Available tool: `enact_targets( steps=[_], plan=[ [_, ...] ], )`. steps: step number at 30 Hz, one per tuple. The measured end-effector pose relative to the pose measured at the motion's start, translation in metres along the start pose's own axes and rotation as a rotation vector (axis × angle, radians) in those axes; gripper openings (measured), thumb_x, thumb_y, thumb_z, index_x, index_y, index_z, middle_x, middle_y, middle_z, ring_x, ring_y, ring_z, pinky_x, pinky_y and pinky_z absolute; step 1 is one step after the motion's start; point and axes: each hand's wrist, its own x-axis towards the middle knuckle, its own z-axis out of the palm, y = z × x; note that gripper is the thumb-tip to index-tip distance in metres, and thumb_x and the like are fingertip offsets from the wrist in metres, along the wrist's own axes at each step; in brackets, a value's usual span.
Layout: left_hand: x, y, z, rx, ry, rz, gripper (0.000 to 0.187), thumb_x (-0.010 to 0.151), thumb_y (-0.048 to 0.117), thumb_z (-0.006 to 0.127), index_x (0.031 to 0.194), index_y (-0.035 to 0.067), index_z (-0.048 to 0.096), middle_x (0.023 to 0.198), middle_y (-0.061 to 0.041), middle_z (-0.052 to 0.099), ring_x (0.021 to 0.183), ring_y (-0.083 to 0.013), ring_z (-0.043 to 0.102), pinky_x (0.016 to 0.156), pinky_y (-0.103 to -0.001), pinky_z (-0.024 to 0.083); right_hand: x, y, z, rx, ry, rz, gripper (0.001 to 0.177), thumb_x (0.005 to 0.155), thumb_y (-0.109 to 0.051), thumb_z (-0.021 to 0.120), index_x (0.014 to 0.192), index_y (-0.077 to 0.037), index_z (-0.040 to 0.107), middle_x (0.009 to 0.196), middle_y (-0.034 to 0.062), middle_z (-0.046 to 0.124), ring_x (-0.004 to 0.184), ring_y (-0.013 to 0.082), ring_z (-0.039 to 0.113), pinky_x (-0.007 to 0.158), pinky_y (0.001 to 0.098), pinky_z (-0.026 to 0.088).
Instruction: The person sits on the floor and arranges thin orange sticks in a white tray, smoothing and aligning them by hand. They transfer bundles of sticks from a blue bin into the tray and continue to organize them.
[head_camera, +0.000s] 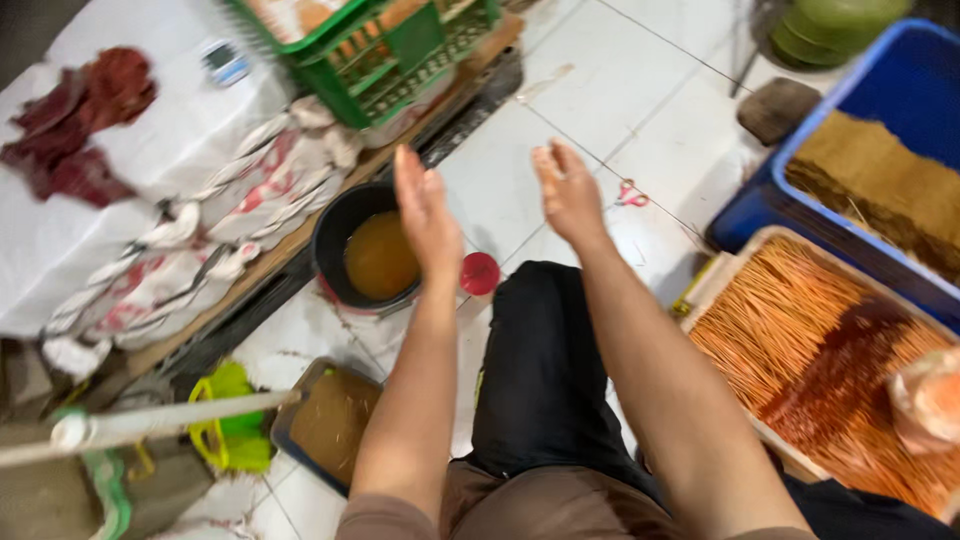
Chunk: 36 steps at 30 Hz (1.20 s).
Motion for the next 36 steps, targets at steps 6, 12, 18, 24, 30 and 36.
enact_targets(
  steps=[6,12,18,24,30,36],
  plan=[
    [-0.016,0.023,-0.147,0.202,0.281,0.000,0.055,0.113,0.022,0.049,0.160,0.000,0.032,0.160,-0.024,0.044,0.149,-0.0294,0.045,0.123,-0.037,0.036,-0.040,-0.072,0.111,0.086,-0.264,-0.075,0.063,0.100,-0.049,0.060,0.139,0.001,0.059,0.131,0.0246,0.069,0.124,0.0338,0.065,0.105,0.0373,0.050],
    [-0.012,0.006,-0.104,0.111,0.186,-0.005,0.054,0.113,0.024,0.046,0.160,0.000,0.033,0.156,-0.024,0.050,0.145,-0.0281,0.050,0.121,-0.036,0.039,-0.019,-0.029,0.058,0.351,-0.237,-0.100,0.051,0.107,-0.034,0.059,0.143,0.002,0.055,0.134,0.0148,0.070,0.126,0.0199,0.066,0.108,0.0314,0.050],
    [-0.068,-0.032,0.105,-0.023,-0.446,-0.189,0.053,0.111,0.025,0.049,0.158,0.001,0.039,0.154,-0.020,0.053,0.146,-0.0263,0.050,0.120,-0.036,0.040,-0.038,0.103,-0.201,-0.025,0.271,0.208,0.049,0.104,-0.041,0.061,0.135,-0.003,0.066,0.119,0.0026,0.069,0.109,0.0123,0.062,0.097,0.0280,0.048],
    [-0.199,-0.071,0.254,0.269,-1.038,-0.191,0.058,0.107,0.036,0.053,0.156,0.007,0.044,0.157,-0.019,0.050,0.148,-0.0318,0.046,0.121,-0.040,0.038,-0.176,0.208,-0.353,0.082,0.703,0.575,0.046,0.105,-0.047,0.060,0.121,-0.005,0.068,0.111,0.0017,0.064,0.103,0.0130,0.057,0.093,0.0294,0.047],
    [-0.274,-0.117,0.262,0.379,-1.247,-0.227,0.066,0.108,0.047,0.046,0.162,0.011,0.030,0.169,-0.019,0.029,0.158,-0.0341,0.024,0.126,-0.045,0.024,-0.228,0.265,-0.333,0.253,0.774,0.865,0.078,0.090,-0.067,0.060,0.137,-0.004,0.064,0.139,0.0087,0.065,0.129,0.0188,0.056,0.111,0.0352,0.040],
    [-0.292,-0.109,0.263,0.336,-1.209,-0.311,0.066,0.107,0.043,0.042,0.163,0.010,0.028,0.168,-0.018,0.030,0.157,-0.0335,0.025,0.125,-0.045,0.023,-0.216,0.242,-0.305,0.728,0.702,0.795,0.111,0.082,-0.075,0.060,0.156,0.004,0.034,0.162,0.0169,0.042,0.149,0.0295,0.039,0.122,0.0418,0.028]
  ],
)
